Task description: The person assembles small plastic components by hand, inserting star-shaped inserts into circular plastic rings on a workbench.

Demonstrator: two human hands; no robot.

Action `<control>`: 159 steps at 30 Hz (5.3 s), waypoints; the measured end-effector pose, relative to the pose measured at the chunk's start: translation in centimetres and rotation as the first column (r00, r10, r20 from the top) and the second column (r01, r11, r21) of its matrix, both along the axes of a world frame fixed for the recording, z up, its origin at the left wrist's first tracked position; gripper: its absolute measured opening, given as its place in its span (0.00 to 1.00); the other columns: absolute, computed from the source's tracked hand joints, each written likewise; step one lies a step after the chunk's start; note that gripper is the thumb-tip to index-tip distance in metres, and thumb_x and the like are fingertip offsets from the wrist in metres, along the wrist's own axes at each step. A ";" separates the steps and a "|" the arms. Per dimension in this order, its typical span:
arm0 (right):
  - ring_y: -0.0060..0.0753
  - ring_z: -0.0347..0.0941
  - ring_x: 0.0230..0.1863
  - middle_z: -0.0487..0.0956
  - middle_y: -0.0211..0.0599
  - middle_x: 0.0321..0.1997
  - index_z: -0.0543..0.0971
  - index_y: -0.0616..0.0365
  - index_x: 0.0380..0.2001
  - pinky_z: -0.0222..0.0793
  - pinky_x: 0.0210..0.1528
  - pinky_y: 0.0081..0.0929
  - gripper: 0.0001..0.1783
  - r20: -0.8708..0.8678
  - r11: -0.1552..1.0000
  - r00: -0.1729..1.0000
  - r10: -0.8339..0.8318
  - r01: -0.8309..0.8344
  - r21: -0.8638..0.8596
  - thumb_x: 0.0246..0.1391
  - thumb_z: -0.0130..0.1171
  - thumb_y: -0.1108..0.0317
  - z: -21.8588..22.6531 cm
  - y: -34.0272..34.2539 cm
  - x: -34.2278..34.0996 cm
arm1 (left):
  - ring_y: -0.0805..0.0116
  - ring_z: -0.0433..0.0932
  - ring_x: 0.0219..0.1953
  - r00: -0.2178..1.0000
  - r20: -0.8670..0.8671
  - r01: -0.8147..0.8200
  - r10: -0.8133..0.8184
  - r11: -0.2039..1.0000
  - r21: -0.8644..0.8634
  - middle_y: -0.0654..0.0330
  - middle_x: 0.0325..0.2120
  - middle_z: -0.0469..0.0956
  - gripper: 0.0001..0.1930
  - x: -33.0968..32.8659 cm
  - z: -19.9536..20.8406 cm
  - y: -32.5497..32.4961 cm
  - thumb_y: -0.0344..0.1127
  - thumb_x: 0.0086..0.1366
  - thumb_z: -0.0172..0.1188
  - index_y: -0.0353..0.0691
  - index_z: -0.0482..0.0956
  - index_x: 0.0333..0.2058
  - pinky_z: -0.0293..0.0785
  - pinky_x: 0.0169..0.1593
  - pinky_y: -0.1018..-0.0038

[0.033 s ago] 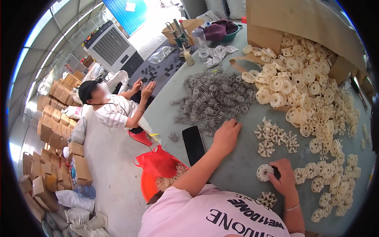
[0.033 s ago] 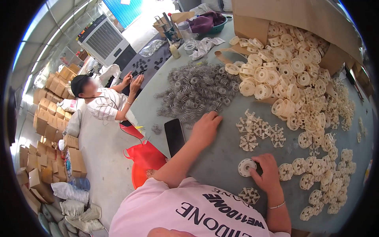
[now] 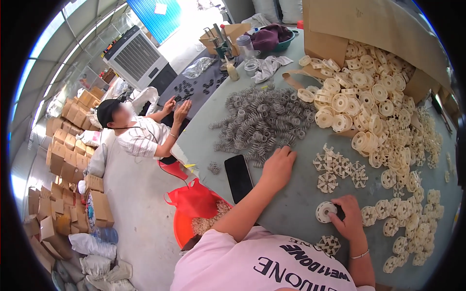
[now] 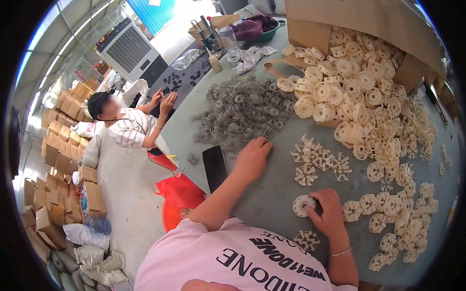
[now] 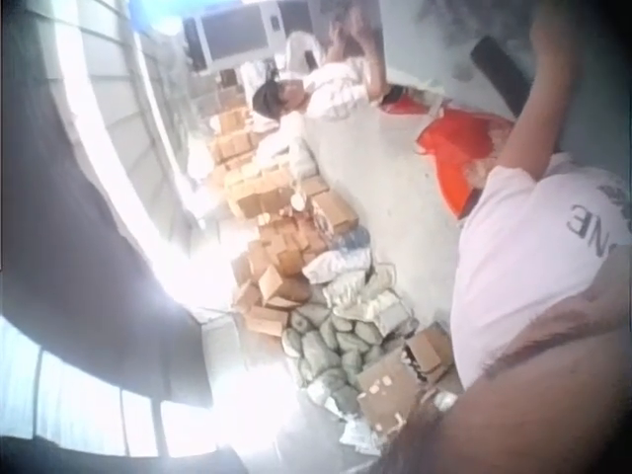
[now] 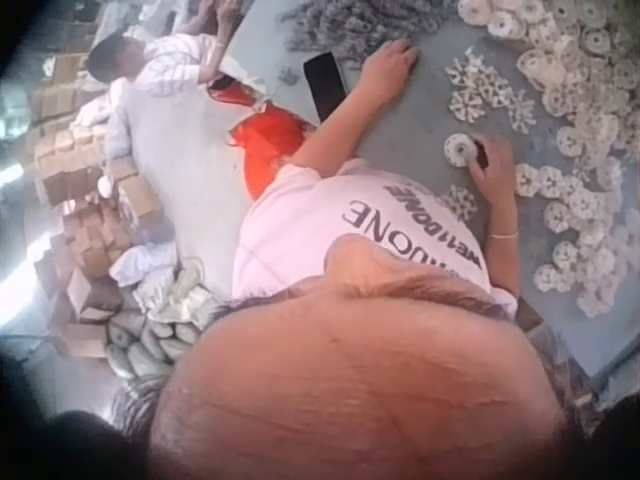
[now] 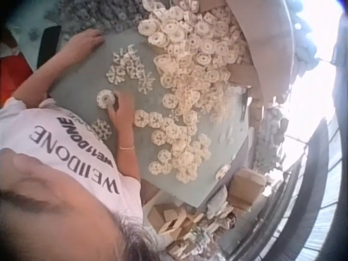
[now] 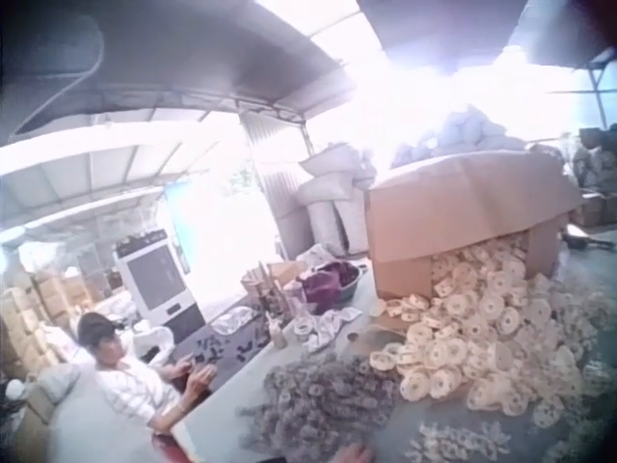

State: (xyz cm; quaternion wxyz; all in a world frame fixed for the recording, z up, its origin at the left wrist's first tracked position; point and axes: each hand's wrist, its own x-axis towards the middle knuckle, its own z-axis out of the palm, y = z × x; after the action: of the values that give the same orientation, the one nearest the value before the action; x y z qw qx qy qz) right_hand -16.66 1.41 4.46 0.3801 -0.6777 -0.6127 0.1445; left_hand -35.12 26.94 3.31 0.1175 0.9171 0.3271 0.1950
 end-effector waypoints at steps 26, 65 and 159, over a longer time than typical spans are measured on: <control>0.23 0.83 0.39 0.85 0.36 0.42 0.78 0.65 0.49 0.81 0.43 0.22 0.13 -0.785 0.974 0.579 -0.221 0.179 -0.142 0.62 0.66 0.77 -1.8 -1.3 0.0 | 0.52 0.82 0.45 0.669 0.610 0.594 -0.425 0.799 -0.095 0.56 0.46 0.79 0.22 4.2 -1.6 -11.0 0.25 0.53 0.74 0.40 0.83 0.49 0.81 0.46 0.63; 0.33 0.82 0.52 0.83 0.43 0.53 0.79 0.62 0.54 0.79 0.54 0.29 0.19 -0.799 0.999 0.600 0.026 0.017 0.045 0.60 0.66 0.83 -1.6 -1.9 -0.1 | 0.71 0.83 0.45 0.669 0.741 0.705 -0.066 0.371 -0.604 0.60 0.45 0.83 0.19 2.4 -0.4 -9.9 0.25 0.56 0.79 0.40 0.89 0.47 0.83 0.44 0.75; 0.29 0.77 0.35 0.76 0.37 0.62 0.78 0.53 0.62 0.80 0.37 0.27 0.36 -0.217 0.943 0.964 -0.156 0.081 -0.322 0.48 0.76 0.71 1.8 -0.5 3.0 | 0.52 0.77 0.54 0.870 0.378 0.444 -0.315 0.834 -0.327 0.56 0.52 0.81 0.22 -1.7 -0.5 -10.7 0.30 0.54 0.75 0.44 0.87 0.50 0.76 0.56 0.61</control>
State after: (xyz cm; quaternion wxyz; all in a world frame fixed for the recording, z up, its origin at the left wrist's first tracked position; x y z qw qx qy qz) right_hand -13.68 0.92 6.31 0.3480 -0.7423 -0.4900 0.2961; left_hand -36.87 16.22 2.84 0.3902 0.8777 0.1466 0.2365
